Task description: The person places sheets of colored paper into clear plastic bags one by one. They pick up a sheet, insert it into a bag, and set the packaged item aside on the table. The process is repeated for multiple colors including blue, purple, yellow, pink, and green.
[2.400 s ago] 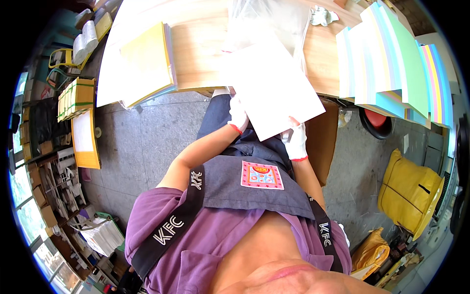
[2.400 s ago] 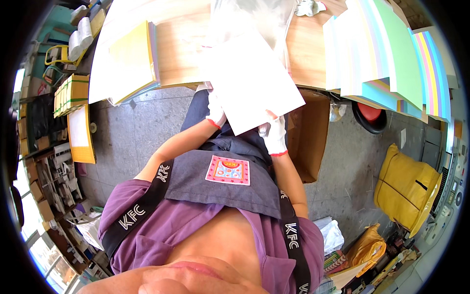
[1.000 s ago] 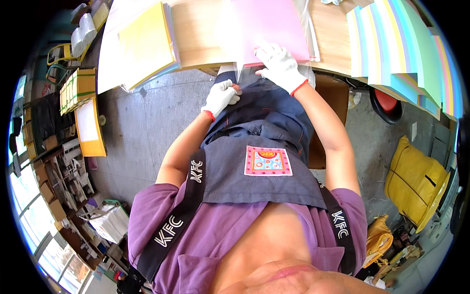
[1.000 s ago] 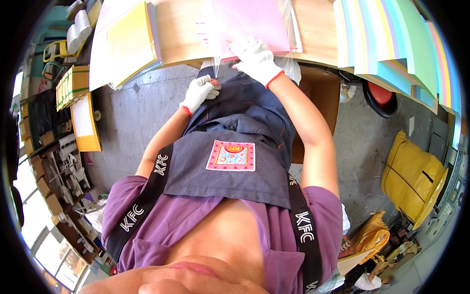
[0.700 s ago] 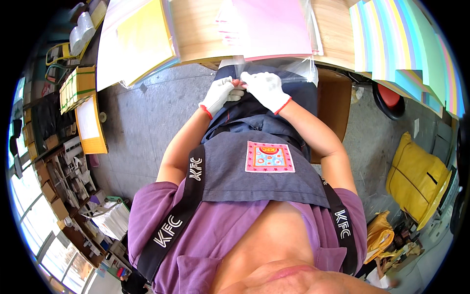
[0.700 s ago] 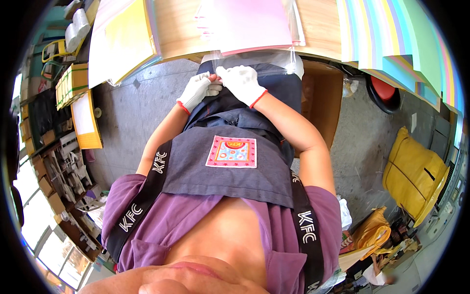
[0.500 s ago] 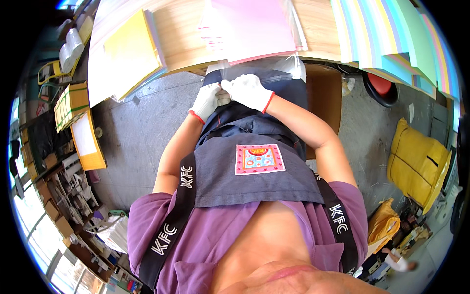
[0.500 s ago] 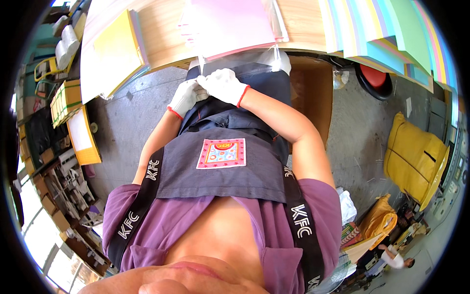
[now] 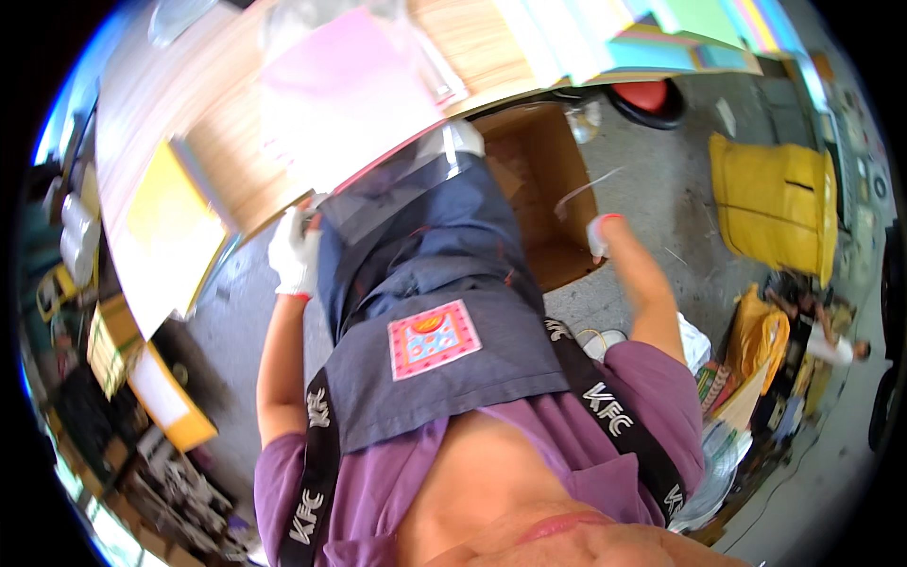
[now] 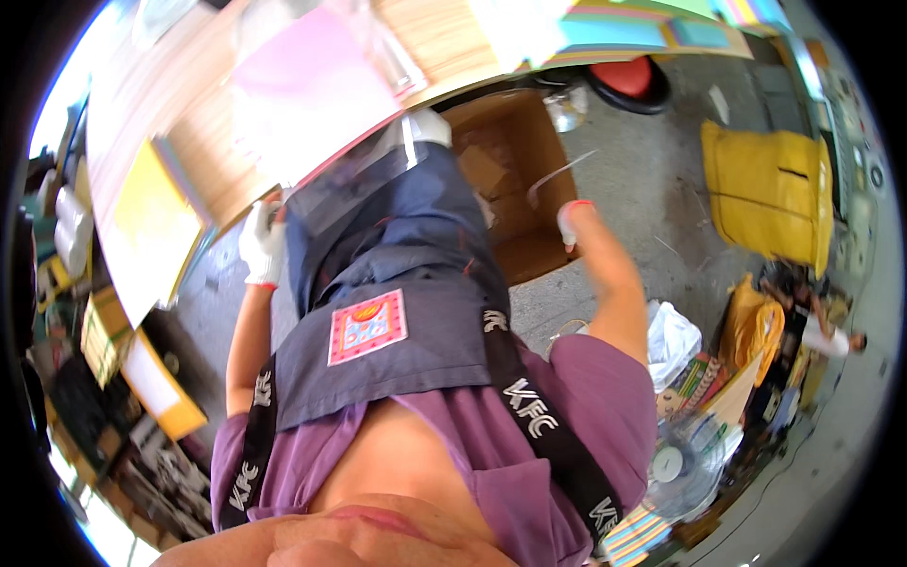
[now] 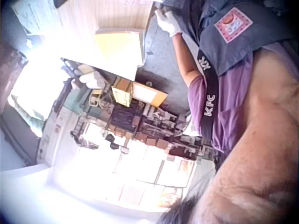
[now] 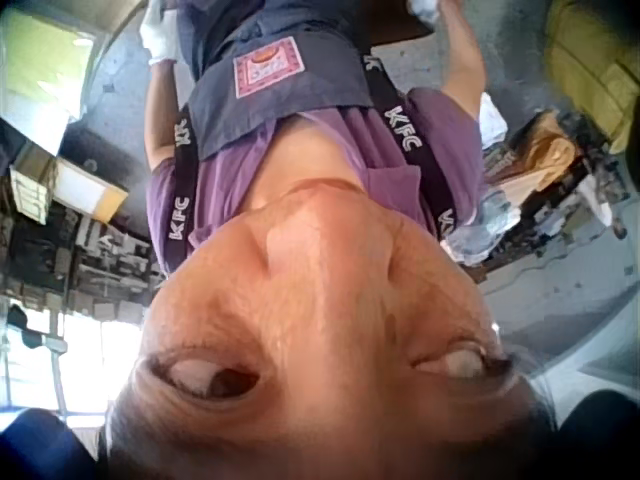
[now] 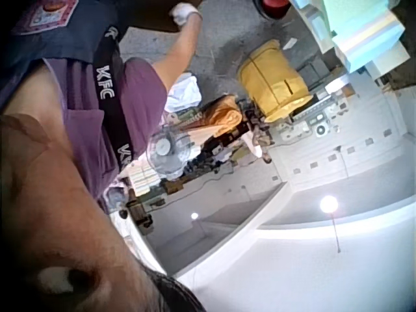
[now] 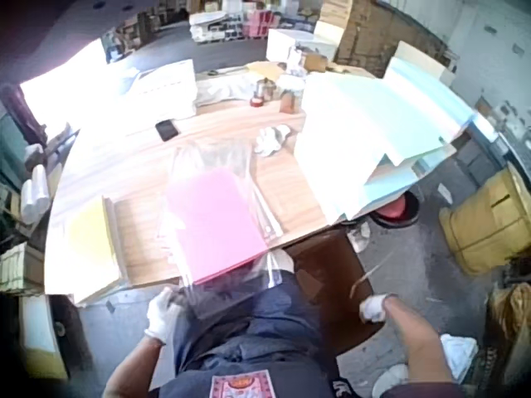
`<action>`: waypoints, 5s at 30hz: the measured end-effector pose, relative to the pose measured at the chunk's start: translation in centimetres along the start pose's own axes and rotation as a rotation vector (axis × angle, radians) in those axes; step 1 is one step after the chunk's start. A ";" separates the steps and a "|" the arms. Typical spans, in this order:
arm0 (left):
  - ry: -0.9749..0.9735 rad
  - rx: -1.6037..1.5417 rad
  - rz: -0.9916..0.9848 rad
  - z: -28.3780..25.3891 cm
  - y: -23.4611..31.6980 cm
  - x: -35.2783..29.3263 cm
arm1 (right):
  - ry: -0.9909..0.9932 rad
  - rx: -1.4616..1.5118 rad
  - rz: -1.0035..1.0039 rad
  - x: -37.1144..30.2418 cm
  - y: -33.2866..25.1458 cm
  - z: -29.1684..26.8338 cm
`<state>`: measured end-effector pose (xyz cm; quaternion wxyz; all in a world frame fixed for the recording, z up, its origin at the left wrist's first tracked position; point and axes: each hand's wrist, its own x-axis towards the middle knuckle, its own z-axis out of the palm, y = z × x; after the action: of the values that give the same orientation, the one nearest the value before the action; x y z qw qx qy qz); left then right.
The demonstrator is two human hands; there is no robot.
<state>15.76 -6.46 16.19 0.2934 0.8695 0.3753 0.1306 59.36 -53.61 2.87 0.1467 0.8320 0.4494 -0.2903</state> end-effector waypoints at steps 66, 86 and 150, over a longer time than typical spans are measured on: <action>0.587 -0.781 -0.398 -12.9 0.5 -4.2 | 0.061 1.304 -0.502 3.9 -43.2 -30.2; 0.695 -0.370 -0.666 -17.1 -20.2 -7.7 | -0.406 1.520 -0.748 6.8 -42.5 -31.8; 0.159 0.133 0.176 0.5 4.5 15.4 | 0.183 2.433 -0.195 -1.4 -21.4 -17.9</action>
<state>29.10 2.07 18.58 0.1919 0.9036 0.3273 0.1991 47.22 -33.60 18.23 -0.7813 0.4066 -0.0460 -0.4713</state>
